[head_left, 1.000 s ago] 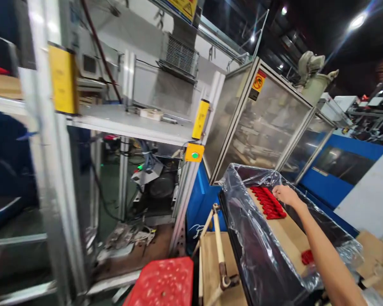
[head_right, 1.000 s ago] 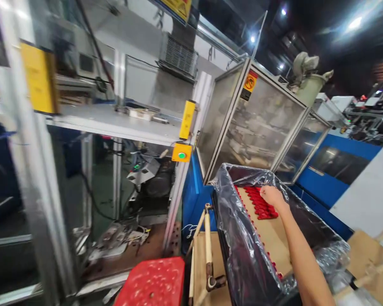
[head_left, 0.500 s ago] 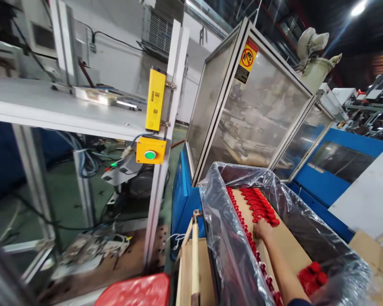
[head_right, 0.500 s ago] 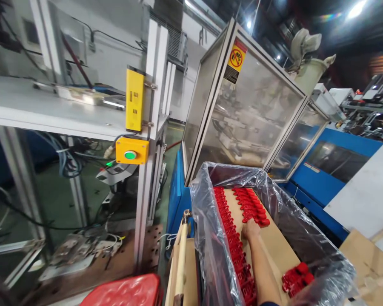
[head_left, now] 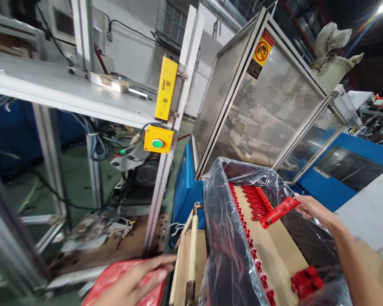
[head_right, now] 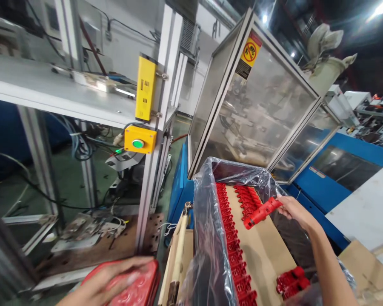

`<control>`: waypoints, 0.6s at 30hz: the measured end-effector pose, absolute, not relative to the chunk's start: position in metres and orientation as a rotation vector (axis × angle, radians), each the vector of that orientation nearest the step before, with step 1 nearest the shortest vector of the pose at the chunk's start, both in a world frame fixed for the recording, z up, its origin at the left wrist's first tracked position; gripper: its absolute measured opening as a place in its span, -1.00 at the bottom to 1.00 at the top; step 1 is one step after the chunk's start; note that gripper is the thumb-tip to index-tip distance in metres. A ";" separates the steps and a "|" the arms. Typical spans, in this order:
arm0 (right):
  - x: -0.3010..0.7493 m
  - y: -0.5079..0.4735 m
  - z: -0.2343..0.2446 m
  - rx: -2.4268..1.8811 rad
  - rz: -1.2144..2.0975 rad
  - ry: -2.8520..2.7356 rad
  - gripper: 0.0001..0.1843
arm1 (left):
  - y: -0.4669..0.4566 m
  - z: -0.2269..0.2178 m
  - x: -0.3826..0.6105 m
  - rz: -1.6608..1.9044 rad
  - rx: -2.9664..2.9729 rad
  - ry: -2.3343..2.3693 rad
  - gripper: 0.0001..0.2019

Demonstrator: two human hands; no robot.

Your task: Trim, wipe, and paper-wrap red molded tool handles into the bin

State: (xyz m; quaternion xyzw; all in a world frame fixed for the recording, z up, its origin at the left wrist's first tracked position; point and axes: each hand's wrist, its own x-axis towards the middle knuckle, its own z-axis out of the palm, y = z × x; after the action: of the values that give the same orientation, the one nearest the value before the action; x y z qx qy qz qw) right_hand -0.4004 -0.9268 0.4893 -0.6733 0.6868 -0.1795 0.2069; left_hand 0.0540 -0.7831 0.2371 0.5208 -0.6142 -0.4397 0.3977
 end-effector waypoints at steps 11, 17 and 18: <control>-0.249 -0.871 0.519 -2.218 -0.379 1.362 -0.20 | -0.849 0.382 -0.052 -1.422 0.530 -1.301 -0.35; -0.209 -0.885 0.509 -2.275 -0.315 1.187 -0.19 | -0.833 0.365 -0.036 -1.611 0.538 -1.141 -0.35; -0.205 -0.888 0.507 -2.261 -0.308 1.167 -0.19 | -0.831 0.363 -0.032 -1.595 0.535 -1.154 -0.34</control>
State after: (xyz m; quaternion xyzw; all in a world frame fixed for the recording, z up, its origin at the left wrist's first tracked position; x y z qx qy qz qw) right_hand -0.2055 -0.8876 0.5073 -0.8456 0.4364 -0.1153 0.2852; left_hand -0.0320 -0.8307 0.3634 0.2233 -0.4819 -0.6662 0.5235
